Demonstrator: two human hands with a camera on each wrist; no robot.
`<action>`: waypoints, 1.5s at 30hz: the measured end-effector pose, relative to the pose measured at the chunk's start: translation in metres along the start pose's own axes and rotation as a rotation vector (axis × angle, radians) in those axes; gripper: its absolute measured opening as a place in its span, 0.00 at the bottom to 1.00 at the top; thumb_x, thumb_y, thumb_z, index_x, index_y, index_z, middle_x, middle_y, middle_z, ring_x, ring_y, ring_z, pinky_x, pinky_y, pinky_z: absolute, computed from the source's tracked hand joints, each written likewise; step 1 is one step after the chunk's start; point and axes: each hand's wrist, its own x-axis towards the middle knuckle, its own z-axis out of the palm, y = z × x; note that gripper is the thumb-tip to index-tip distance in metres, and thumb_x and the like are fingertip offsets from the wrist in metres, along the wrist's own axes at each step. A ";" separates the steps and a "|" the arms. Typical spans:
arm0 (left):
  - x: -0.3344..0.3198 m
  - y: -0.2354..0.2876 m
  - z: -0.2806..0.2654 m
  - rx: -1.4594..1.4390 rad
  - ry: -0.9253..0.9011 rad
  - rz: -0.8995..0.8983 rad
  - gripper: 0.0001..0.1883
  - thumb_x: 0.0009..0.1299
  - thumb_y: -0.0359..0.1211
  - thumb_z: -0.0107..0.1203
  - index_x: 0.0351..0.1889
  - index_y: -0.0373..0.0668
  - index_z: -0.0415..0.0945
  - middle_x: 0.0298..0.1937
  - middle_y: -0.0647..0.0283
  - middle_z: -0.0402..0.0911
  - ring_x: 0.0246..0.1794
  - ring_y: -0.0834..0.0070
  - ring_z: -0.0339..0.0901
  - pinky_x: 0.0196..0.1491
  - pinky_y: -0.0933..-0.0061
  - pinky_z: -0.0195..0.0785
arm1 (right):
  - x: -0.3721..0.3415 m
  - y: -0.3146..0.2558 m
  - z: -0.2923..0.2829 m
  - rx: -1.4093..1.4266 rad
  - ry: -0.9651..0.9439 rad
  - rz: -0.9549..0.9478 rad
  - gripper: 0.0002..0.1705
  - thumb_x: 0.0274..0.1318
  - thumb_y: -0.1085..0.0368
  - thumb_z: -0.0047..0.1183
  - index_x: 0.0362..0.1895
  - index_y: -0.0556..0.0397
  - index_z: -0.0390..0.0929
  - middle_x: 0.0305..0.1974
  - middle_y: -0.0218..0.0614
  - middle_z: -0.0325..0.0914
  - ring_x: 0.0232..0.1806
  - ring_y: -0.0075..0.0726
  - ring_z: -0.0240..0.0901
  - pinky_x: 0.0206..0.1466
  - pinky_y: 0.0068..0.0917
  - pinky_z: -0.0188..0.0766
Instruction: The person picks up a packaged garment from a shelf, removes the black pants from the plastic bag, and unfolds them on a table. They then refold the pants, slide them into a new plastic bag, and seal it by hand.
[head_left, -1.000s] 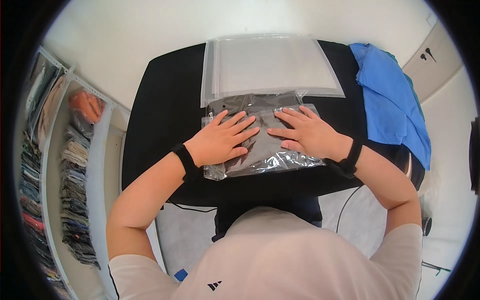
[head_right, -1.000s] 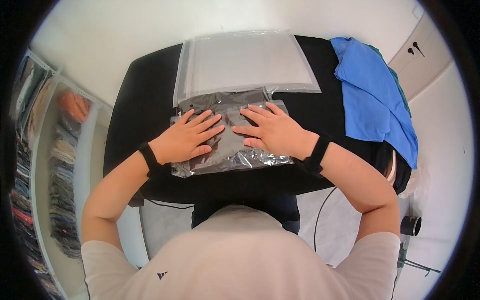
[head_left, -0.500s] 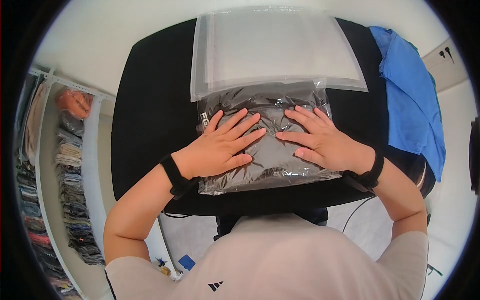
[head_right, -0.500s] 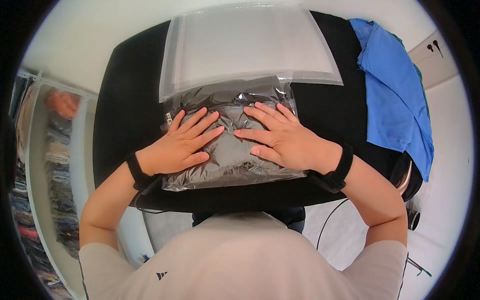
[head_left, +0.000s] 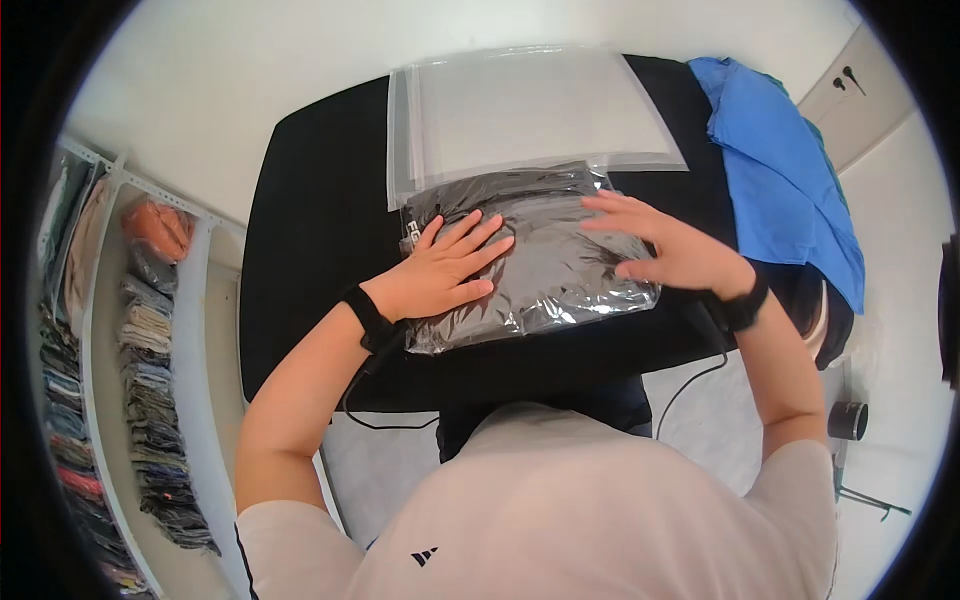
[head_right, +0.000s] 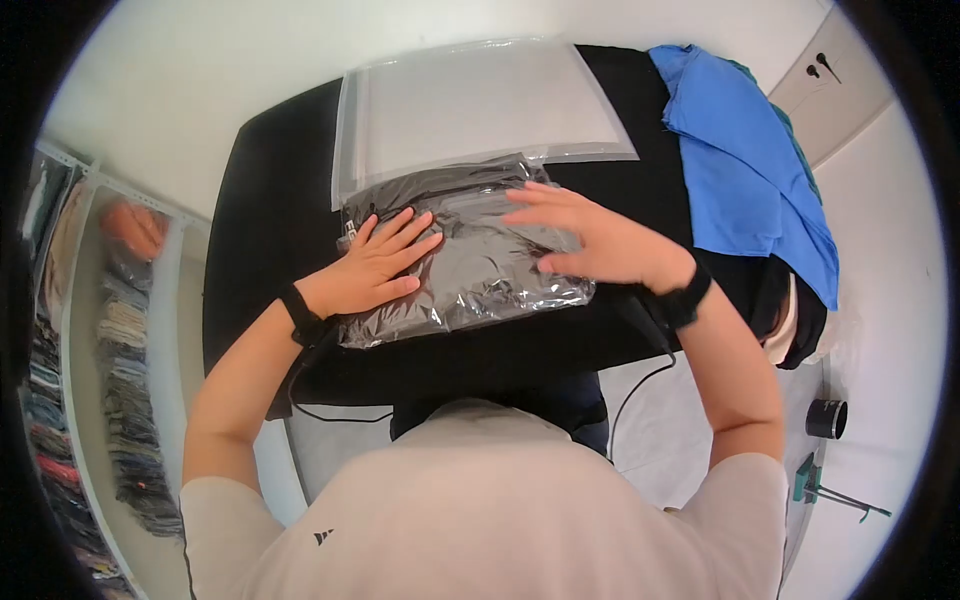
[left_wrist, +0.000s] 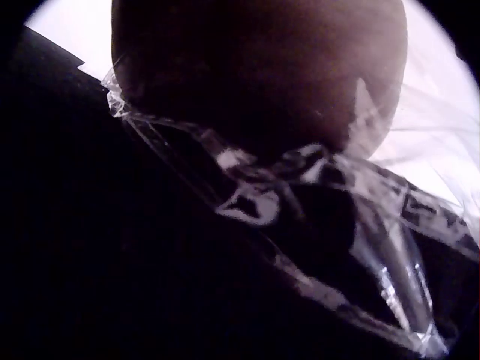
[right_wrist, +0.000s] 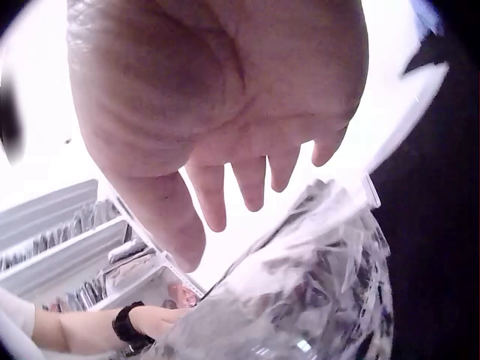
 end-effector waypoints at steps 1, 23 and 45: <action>0.000 0.001 0.001 0.003 0.009 0.005 0.30 0.74 0.49 0.37 0.73 0.55 0.48 0.77 0.61 0.40 0.76 0.59 0.33 0.71 0.45 0.23 | -0.010 -0.014 0.005 -0.169 0.021 -0.003 0.36 0.40 0.71 0.62 0.59 0.47 0.70 0.68 0.40 0.56 0.72 0.49 0.45 0.72 0.43 0.42; -0.077 0.066 0.007 0.110 0.358 -0.149 0.35 0.57 0.40 0.64 0.61 0.40 0.63 0.58 0.53 0.70 0.57 0.57 0.68 0.57 0.63 0.65 | -0.034 -0.021 0.066 -0.230 0.287 -0.056 0.39 0.37 0.78 0.61 0.59 0.46 0.66 0.62 0.40 0.60 0.65 0.49 0.56 0.66 0.37 0.60; -0.087 0.046 -0.099 -0.810 0.488 -0.309 0.19 0.73 0.44 0.45 0.46 0.39 0.77 0.30 0.74 0.74 0.27 0.89 0.65 0.27 0.85 0.56 | -0.044 -0.056 0.001 0.379 0.451 0.064 0.42 0.43 0.66 0.64 0.65 0.51 0.60 0.55 0.36 0.71 0.57 0.28 0.65 0.62 0.28 0.59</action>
